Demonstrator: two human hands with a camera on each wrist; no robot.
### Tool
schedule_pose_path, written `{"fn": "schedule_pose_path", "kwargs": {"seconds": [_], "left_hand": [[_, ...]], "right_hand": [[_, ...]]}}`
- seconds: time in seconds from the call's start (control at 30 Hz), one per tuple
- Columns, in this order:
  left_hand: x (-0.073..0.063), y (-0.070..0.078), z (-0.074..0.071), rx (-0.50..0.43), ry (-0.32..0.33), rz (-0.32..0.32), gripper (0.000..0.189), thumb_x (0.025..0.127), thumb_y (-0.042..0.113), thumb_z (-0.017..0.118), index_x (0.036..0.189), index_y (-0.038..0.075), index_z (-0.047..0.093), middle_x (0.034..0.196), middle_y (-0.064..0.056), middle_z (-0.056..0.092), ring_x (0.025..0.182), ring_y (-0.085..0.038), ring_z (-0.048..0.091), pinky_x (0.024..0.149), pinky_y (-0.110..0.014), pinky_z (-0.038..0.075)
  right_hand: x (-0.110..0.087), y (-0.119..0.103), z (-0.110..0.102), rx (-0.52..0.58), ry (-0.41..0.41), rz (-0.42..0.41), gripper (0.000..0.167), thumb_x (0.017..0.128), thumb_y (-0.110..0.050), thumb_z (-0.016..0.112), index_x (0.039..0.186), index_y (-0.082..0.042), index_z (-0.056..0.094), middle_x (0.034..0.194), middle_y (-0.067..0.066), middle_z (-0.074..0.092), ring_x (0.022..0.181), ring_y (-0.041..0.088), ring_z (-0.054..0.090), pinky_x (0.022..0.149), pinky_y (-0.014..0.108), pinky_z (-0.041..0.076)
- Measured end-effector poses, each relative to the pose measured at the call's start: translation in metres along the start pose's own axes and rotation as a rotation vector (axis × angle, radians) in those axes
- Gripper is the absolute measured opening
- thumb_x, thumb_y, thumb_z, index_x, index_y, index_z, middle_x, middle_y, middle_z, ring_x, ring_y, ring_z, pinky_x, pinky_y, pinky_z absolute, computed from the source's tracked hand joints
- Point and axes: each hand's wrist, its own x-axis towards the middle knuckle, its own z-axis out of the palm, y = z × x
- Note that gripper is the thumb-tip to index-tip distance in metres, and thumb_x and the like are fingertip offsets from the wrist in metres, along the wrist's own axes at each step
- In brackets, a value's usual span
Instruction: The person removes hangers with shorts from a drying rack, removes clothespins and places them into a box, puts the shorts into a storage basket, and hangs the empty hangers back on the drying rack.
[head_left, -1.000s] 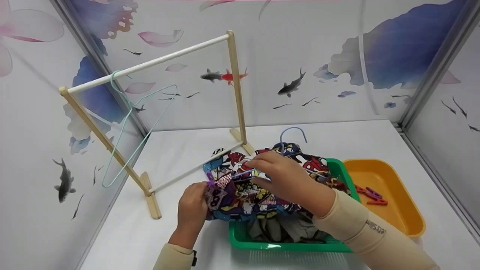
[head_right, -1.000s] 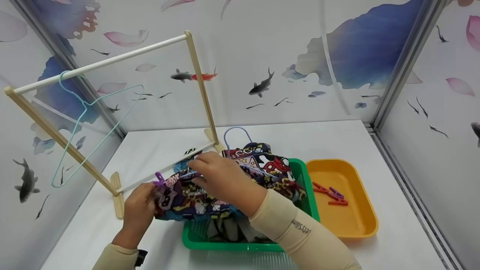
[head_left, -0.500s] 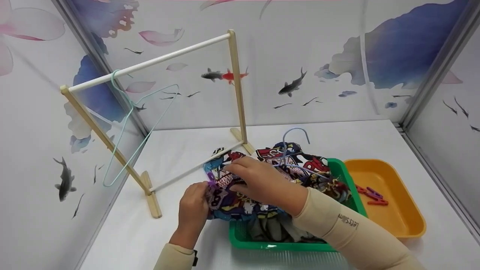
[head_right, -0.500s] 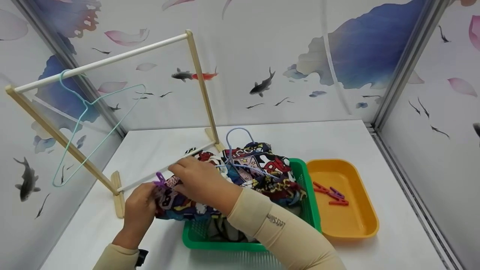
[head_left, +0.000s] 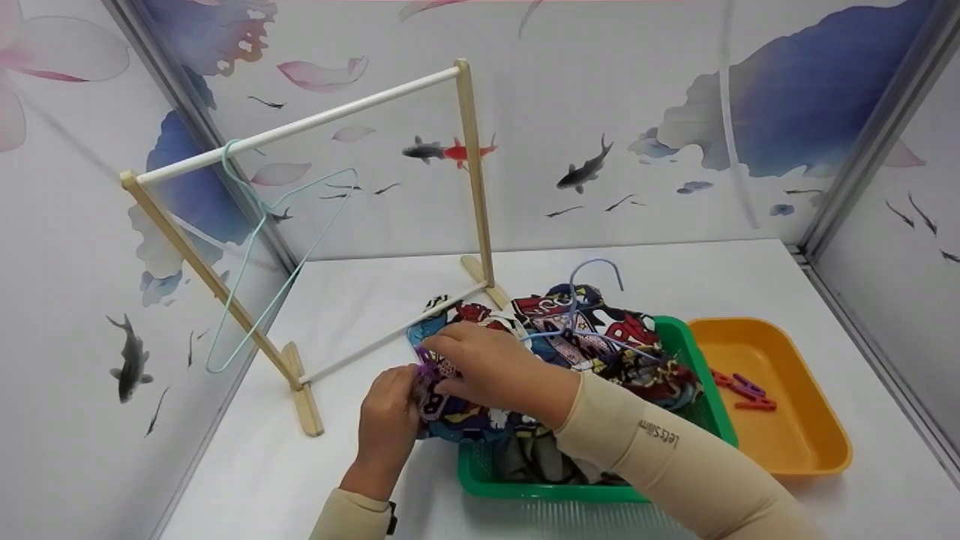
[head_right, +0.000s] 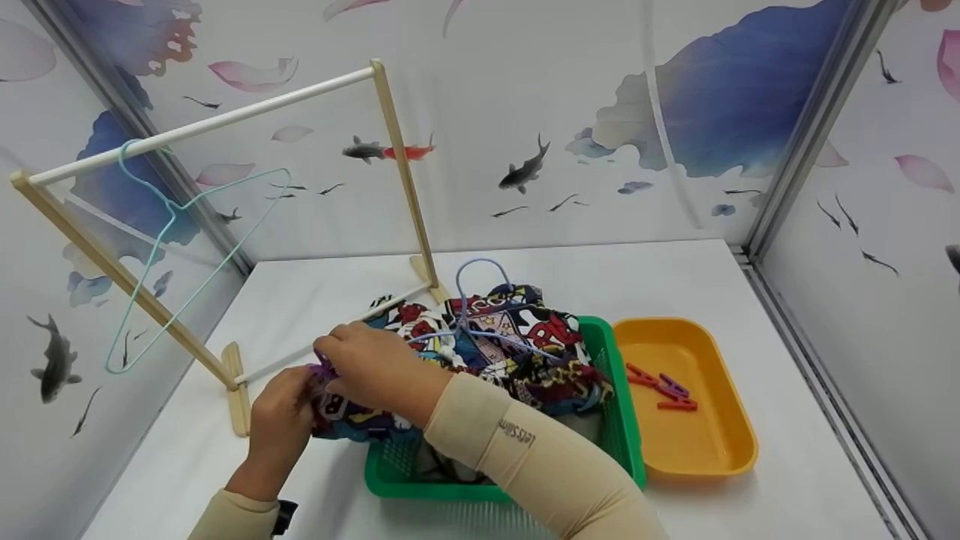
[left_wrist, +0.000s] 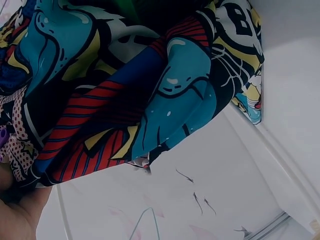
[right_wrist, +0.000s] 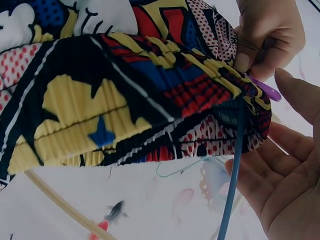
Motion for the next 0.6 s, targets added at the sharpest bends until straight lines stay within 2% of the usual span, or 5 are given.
{"fn": "schedule_pose_path", "kwargs": {"seconds": [0.13, 0.4, 0.6], "left_hand": [[0.0, 0.002, 0.0, 0.001, 0.002, 0.005, 0.025, 0.07, -0.021, 0.065, 0.088, -0.004, 0.066, 0.08, -0.011, 0.064, 0.074, -0.023, 0.063, 0.066, -0.034, 0.057], [0.001, 0.003, 0.0, 0.019, -0.001, 0.013, 0.022, 0.071, -0.02, 0.066, 0.088, -0.005, 0.065, 0.078, -0.011, 0.062, 0.072, -0.023, 0.062, 0.064, -0.033, 0.056], [0.0, 0.004, 0.0, 0.013, -0.007, 0.015, 0.024, 0.071, -0.019, 0.068, 0.088, -0.003, 0.065, 0.079, -0.01, 0.062, 0.072, -0.021, 0.062, 0.065, -0.032, 0.056]], "right_hand": [[0.004, -0.002, 0.003, 0.001, -0.032, 0.012, 0.046, 0.088, -0.026, 0.072, 0.13, -0.01, 0.059, 0.123, 0.007, 0.062, 0.115, 0.02, 0.058, 0.093, 0.032, 0.051], [0.009, -0.002, 0.006, 0.008, -0.045, 0.027, 0.041, 0.092, -0.025, 0.067, 0.129, -0.01, 0.06, 0.121, 0.006, 0.063, 0.113, 0.02, 0.06, 0.094, 0.032, 0.051], [0.012, -0.001, 0.008, 0.038, -0.021, 0.045, 0.033, 0.093, -0.021, 0.066, 0.124, -0.009, 0.063, 0.116, 0.007, 0.065, 0.111, 0.02, 0.061, 0.094, 0.032, 0.051]]}}
